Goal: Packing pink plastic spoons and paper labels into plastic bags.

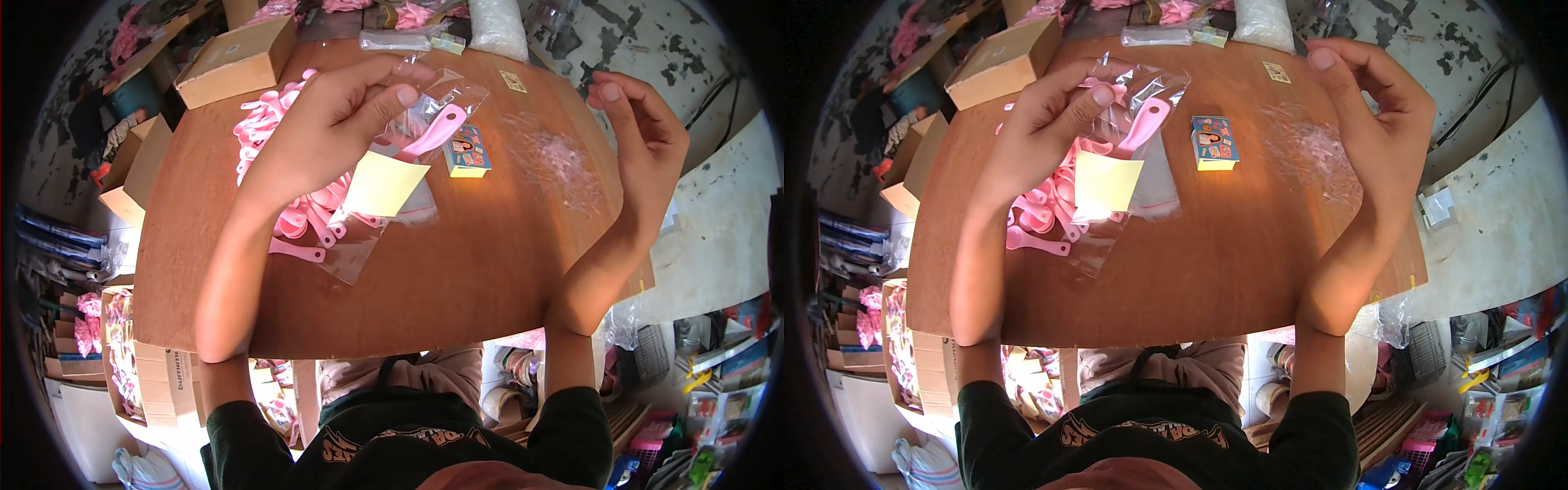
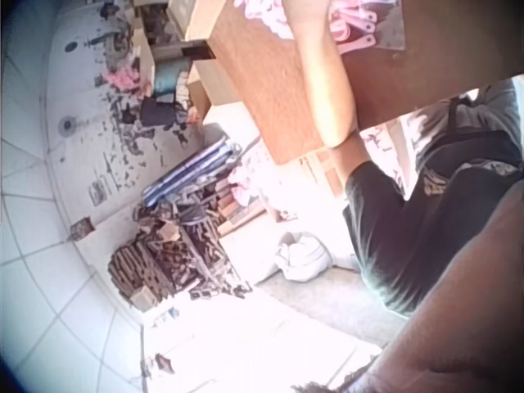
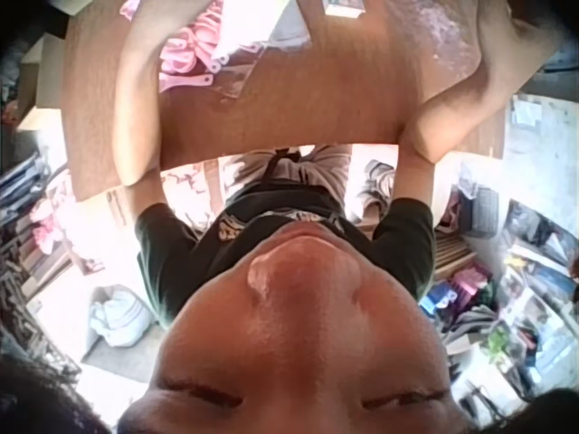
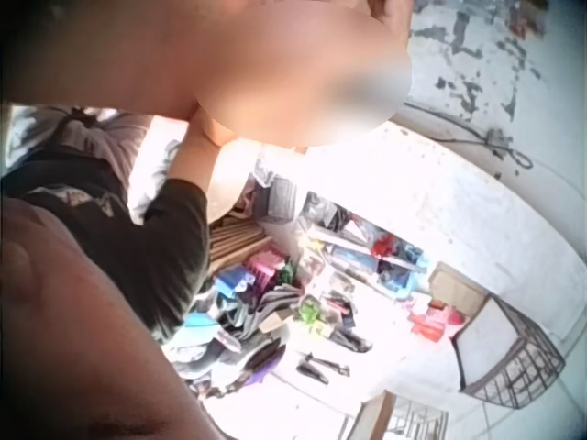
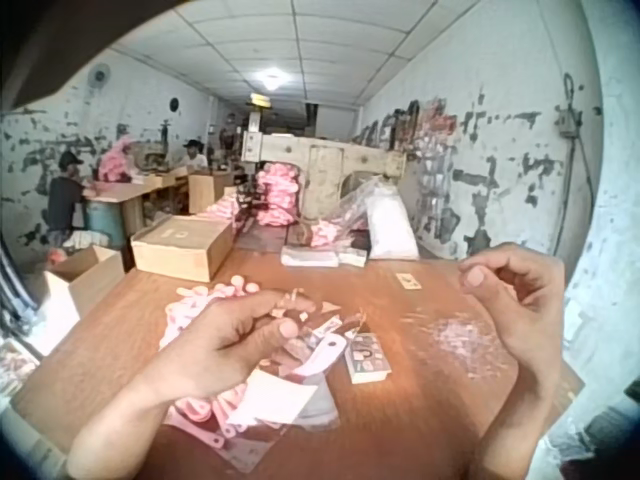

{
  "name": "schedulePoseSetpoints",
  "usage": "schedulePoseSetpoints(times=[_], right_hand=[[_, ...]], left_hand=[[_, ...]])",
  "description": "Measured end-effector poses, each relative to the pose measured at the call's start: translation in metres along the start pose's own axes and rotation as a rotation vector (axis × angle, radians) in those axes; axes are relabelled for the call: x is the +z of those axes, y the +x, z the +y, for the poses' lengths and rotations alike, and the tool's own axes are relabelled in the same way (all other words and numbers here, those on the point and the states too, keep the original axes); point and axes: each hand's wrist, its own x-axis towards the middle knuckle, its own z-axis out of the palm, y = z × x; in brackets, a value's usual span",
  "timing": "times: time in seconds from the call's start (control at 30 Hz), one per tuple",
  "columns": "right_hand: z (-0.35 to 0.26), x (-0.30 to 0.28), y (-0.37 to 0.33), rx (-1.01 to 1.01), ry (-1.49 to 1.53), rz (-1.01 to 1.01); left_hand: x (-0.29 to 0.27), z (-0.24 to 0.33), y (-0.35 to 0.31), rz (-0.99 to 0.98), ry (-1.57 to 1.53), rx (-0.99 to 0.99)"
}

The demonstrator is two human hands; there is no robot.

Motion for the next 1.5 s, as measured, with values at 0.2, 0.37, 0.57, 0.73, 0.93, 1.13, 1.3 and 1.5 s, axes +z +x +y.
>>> schedulePoseSetpoints(times=[0.2, 0.37, 0.57, 0.73, 0.93, 1.13, 1.3, 1.5], right_hand=[[-0.006, 0.008, -0.003, 0.062, 0.041, -0.059], [-0.017, 0.043, -0.014, 0.012, 0.121, -0.254], [-0.026, 0.07, -0.019, 0.021, 0.289, -0.514], [-0.031, 0.064, -0.015, 0.025, 0.128, -0.575], [-0.023, 0.059, -0.012, 0.031, 0.147, -0.57], [-0.024, 0.061, -0.01, -0.034, 0.023, -0.554], [-0.011, 0.07, -0.008, -0.031, 0.137, -0.431], [-0.003, 0.066, -0.005, -0.071, 0.127, -0.442]], left_hand=[[0.001, 0.002, -0.001, -0.004, -0.019, -0.005], [0.009, 0.002, 0.0, -0.068, -0.085, 0.022], [0.003, 0.018, -0.005, -0.196, -0.007, -0.051], [0.008, 0.011, -0.004, -0.112, -0.08, 0.036], [0.009, 0.013, -0.002, -0.14, -0.034, 0.026], [0.008, 0.01, -0.004, -0.139, -0.041, 0.011], [0.009, 0.017, -0.004, -0.123, 0.025, -0.036], [0.008, 0.008, 0.002, -0.11, 0.018, -0.007]])
